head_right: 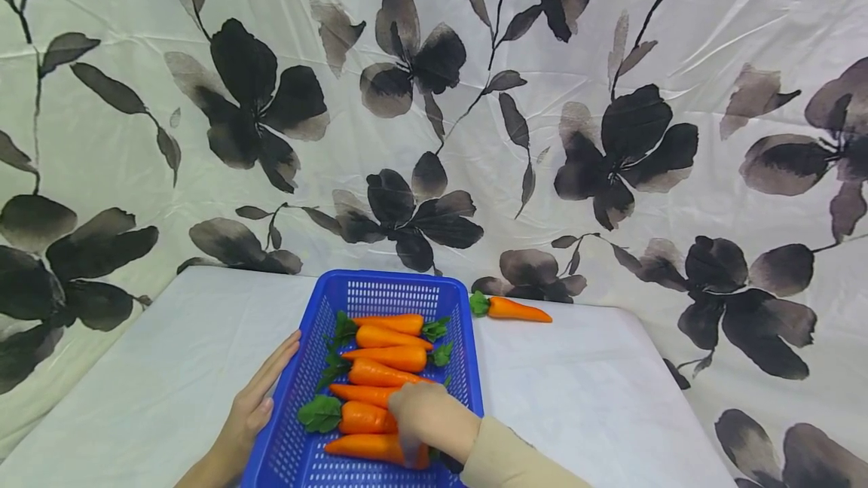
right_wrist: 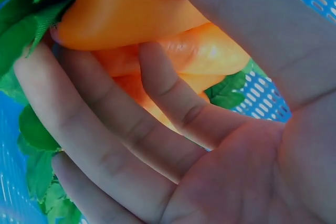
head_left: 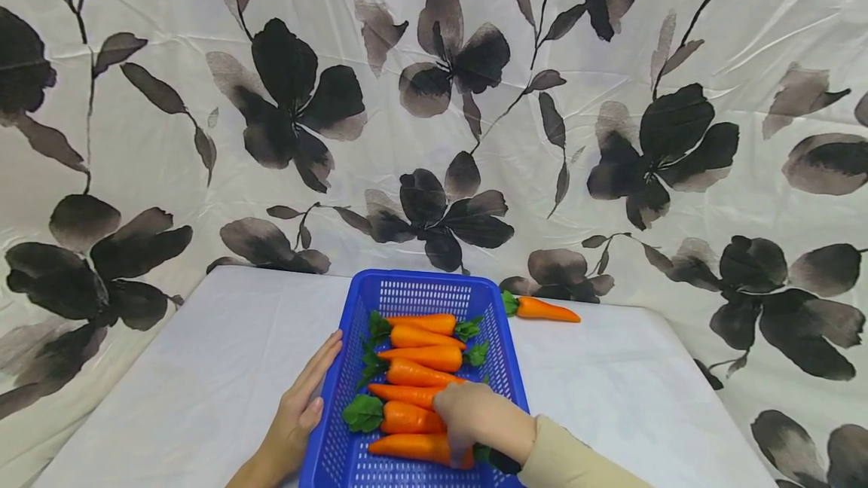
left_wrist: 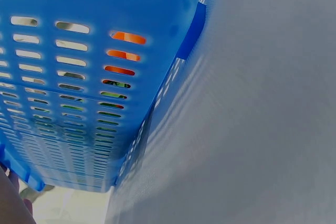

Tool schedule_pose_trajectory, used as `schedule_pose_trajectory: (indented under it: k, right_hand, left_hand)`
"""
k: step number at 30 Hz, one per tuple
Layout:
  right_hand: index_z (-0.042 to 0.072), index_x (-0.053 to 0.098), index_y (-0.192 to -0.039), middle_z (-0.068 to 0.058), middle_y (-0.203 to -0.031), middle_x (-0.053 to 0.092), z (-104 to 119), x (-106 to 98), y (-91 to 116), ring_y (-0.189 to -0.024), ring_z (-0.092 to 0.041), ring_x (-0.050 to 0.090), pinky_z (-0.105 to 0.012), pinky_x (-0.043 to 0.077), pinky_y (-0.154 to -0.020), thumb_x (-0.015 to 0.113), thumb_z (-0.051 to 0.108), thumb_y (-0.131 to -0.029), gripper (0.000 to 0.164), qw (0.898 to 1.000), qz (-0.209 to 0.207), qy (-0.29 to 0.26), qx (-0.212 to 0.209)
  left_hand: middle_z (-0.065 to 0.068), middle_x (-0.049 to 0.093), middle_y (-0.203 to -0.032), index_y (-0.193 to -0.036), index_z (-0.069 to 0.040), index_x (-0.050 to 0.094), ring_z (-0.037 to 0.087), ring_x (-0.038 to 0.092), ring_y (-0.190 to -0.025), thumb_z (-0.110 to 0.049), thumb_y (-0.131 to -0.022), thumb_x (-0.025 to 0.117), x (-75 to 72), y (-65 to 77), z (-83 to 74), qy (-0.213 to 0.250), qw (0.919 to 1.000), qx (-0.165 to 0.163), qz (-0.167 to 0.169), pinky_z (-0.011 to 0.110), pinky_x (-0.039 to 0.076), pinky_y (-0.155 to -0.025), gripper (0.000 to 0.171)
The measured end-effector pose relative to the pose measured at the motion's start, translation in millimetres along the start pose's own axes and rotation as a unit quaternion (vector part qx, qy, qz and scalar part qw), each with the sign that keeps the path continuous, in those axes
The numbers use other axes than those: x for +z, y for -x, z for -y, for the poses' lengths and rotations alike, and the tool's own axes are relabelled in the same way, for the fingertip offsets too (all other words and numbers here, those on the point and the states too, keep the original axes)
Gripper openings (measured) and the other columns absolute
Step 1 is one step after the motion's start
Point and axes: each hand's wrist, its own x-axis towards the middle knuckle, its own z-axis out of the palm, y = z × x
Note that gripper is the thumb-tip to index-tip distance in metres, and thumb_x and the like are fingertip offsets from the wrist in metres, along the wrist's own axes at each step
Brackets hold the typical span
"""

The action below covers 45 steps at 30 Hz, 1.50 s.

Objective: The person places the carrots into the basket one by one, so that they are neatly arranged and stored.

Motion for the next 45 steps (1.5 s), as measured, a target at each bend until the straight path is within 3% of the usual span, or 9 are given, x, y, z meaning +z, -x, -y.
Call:
schedule_pose_trajectory:
  k: [3,10,14,22,26,32,37,41,45]
  right_hand:
    - [0.022,0.072,-0.102,0.003,-0.085,0.061,-2.1,-2.7,2.7,-0.08,-0.015,0.056,-0.035,0.054,-0.088,0.094,0.03,-0.062,0.046,1.0,-0.005,-0.004,-0.014]
    - [0.016,0.061,-0.073,0.005,-0.066,0.056,-20.7,-18.7,17.8,-0.059,-0.011,0.052,-0.026,0.046,-0.053,0.092,0.023,-0.066,0.033,0.99,-0.064,-0.059,-0.113]
    - [0.015,0.06,-0.077,0.005,-0.071,0.054,-33.7,-32.7,27.3,-0.065,-0.012,0.049,-0.025,0.044,-0.058,0.09,0.021,-0.07,0.032,0.979,-0.086,-0.122,-0.138]
    - [0.011,0.062,-0.086,0.003,-0.071,0.059,-63.3,-49.6,39.4,-0.067,-0.015,0.054,-0.03,0.048,-0.061,0.086,0.018,-0.075,0.027,0.945,-0.142,-0.225,-0.19]
    - [0.01,0.062,-0.088,0.004,-0.073,0.062,-80.3,-53.2,45.0,-0.068,-0.015,0.059,-0.03,0.051,-0.063,0.085,0.018,-0.077,0.027,0.92,-0.184,-0.269,-0.217]
    - [0.012,0.064,-0.093,0.003,-0.081,0.065,-108.4,-49.4,49.3,-0.076,-0.015,0.063,-0.03,0.054,-0.071,0.078,0.02,-0.085,0.018,0.873,-0.272,-0.332,-0.231]
    - [0.009,0.067,-0.094,-0.004,-0.085,0.069,-134.1,-41.0,42.9,-0.077,-0.016,0.066,-0.031,0.055,-0.073,0.075,0.019,-0.089,0.014,0.821,-0.364,-0.393,-0.198]
    - [0.001,0.066,-0.099,-0.016,-0.092,0.071,-157.5,-32.7,30.9,-0.08,-0.018,0.069,-0.027,0.056,-0.076,0.071,0.013,-0.092,0.015,0.76,-0.413,-0.468,-0.182]
    - [-0.005,0.063,-0.107,-0.016,-0.097,0.07,-179.3,-22.4,17.3,-0.089,-0.02,0.07,-0.024,0.055,-0.084,0.066,0.01,-0.095,0.019,0.692,-0.451,-0.533,-0.182]
  left_hand:
    - [0.034,0.029,-0.153,-0.145,0.016,0.034,0.034,0.026,-0.147,-0.013,-0.102,0.028,-0.5,0.5,0.0,-0.001,1.0,-0.004,0.001,0.023,0.024,-0.116,0.052]
    - [0.033,0.028,-0.154,-0.146,0.015,0.033,0.034,0.026,-0.147,-0.013,-0.102,0.028,-1.3,0.3,0.2,0.0,0.9999,-0.012,0.004,0.022,0.025,-0.115,0.052]
    - [0.033,0.028,-0.154,-0.146,0.015,0.033,0.034,0.026,-0.147,-0.012,-0.101,0.028,-1.1,0.1,-0.3,0.005,0.9999,-0.013,0.007,0.022,0.025,-0.115,0.052]
    - [0.032,0.028,-0.155,-0.146,0.014,0.033,0.033,0.026,-0.147,-0.012,-0.101,0.029,-1.1,-0.3,0.3,0.006,0.9998,-0.016,0.01,0.022,0.025,-0.115,0.053]
    - [0.032,0.028,-0.155,-0.147,0.014,0.033,0.033,0.026,-0.147,-0.012,-0.101,0.029,-1.3,-0.7,-0.2,0.004,0.9998,-0.016,0.01,0.022,0.025,-0.115,0.053]
    - [0.03,0.027,-0.156,-0.148,0.012,0.033,0.032,0.026,-0.148,-0.012,-0.1,0.029,-0.7,-0.2,-1.9,0.003,0.9995,-0.027,0.012,0.021,0.025,-0.114,0.053]
    - [0.029,0.027,-0.156,-0.148,0.01,0.033,0.031,0.026,-0.148,-0.012,-0.1,0.028,-0.3,1.1,-3.6,0.0,0.9994,-0.034,0.01,0.021,0.025,-0.113,0.053]
    - [0.03,0.028,-0.155,-0.148,0.012,0.034,0.032,0.026,-0.148,-0.011,-0.1,0.028,0.2,2.3,-3.5,0.002,0.9995,-0.031,0.006,0.021,0.026,-0.113,0.053]
    - [0.03,0.028,-0.155,-0.148,0.012,0.033,0.032,0.026,-0.147,-0.01,-0.099,0.028,0.8,3.3,-3.8,0.007,0.9994,-0.033,0.007,0.022,0.027,-0.113,0.053]
